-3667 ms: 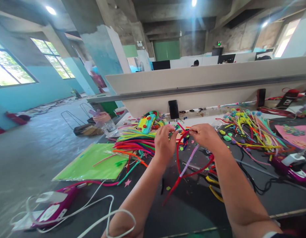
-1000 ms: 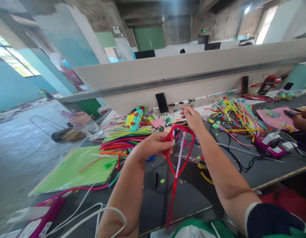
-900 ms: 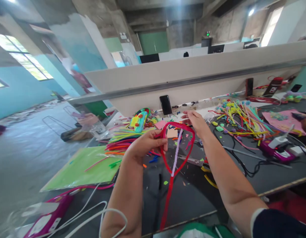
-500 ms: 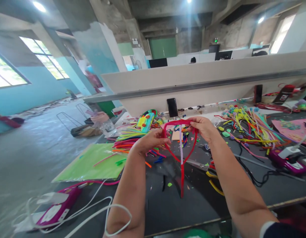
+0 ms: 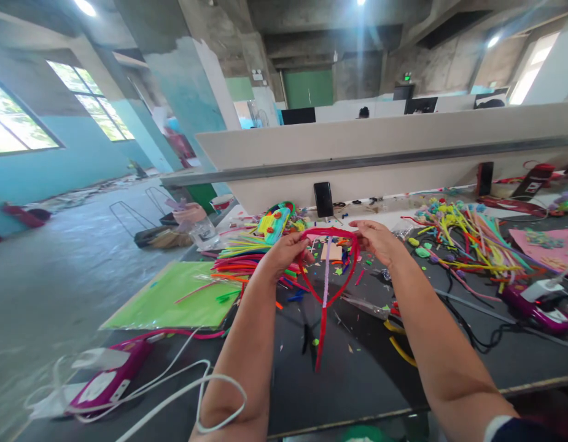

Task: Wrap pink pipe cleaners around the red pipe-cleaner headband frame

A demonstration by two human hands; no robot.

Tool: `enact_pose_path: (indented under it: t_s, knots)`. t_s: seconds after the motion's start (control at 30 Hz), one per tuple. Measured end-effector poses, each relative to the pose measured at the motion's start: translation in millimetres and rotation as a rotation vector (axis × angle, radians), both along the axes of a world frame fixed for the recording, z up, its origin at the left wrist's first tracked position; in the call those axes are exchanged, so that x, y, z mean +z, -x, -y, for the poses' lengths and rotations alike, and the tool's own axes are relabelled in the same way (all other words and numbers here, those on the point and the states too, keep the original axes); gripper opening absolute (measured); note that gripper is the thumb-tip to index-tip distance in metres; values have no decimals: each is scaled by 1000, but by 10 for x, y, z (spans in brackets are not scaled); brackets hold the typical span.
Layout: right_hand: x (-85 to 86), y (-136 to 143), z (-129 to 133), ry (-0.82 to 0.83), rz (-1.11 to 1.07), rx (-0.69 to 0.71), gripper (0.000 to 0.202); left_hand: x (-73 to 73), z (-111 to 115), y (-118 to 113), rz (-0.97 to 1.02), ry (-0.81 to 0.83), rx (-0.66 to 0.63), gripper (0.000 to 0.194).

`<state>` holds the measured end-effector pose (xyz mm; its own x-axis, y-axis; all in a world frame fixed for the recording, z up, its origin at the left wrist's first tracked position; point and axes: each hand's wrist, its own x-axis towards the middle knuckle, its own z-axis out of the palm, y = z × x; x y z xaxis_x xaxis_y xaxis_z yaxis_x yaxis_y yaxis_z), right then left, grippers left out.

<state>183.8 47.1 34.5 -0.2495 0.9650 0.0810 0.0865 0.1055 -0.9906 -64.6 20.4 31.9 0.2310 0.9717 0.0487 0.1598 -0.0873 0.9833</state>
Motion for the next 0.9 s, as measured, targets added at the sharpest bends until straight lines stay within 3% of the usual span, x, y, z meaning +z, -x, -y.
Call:
enact_pose_path:
  t_s: [0.23, 0.4, 0.63, 0.8, 0.9]
  knots:
    - [-182, 177, -87, -162, 313, -200, 44, 45, 35, -31, 16, -2, 64, 35]
    - [-176, 243, -83, -85, 285, -191, 29, 41, 29, -20, 26, 48, 87, 34]
    - [-145, 253, -71, -1, 293, -159, 40, -153, -104, 61, 4, 153, -17, 37]
    - [-256, 184, -170, 23, 522, -123, 51, -358, -206, 26, -104, 276, -89, 44]
    - [-323, 142, -224, 7, 718, -82, 53, -474, -253, -37, -215, 341, -93, 37]
